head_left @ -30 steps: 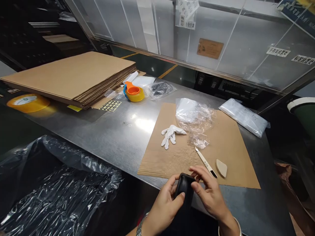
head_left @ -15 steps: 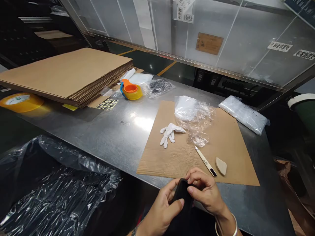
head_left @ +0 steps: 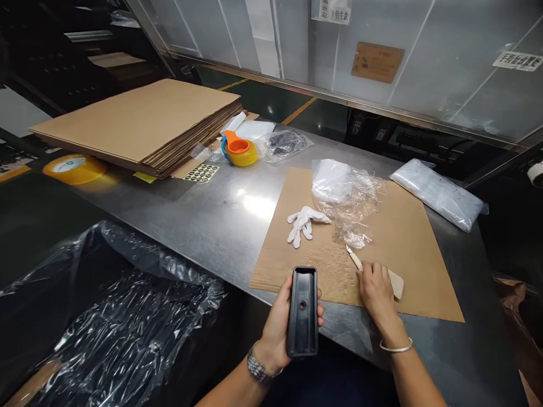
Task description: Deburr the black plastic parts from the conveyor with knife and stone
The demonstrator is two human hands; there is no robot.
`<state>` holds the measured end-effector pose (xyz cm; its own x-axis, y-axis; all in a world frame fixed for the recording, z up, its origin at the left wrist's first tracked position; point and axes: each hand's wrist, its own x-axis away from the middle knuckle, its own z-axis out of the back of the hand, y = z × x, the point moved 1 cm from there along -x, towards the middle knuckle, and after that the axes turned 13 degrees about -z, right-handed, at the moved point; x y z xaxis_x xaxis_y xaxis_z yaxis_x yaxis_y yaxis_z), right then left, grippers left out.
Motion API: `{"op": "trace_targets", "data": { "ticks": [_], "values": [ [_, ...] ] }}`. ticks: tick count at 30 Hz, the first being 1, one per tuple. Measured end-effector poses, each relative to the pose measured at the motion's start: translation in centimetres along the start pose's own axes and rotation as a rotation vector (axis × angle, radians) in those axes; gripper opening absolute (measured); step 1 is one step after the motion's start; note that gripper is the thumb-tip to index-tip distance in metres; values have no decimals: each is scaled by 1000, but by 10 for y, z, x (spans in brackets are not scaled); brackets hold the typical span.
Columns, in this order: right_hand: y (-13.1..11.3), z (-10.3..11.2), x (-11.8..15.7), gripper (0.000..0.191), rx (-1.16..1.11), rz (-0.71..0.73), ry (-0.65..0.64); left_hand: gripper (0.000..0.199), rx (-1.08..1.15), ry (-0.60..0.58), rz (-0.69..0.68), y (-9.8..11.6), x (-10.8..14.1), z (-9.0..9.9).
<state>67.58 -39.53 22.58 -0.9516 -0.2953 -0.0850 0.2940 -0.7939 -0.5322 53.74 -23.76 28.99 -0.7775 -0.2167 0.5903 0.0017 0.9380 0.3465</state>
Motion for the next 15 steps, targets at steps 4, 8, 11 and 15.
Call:
{"op": "trace_targets", "data": {
  "ticks": [4,8,11,15],
  "values": [
    [-5,5,8,21,25,23,-22,41,19,13,-108,5,-3,0],
    [-31,33,40,25,-153,19,-209,42,18,77,-223,8,-4,-2],
    [-55,52,71,26,-408,-74,-587,42,2,111,-311,10,-4,-3],
    [-80,62,101,33,-492,-158,-1045,46,-22,108,-453,13,-3,-5]
  ]
}}
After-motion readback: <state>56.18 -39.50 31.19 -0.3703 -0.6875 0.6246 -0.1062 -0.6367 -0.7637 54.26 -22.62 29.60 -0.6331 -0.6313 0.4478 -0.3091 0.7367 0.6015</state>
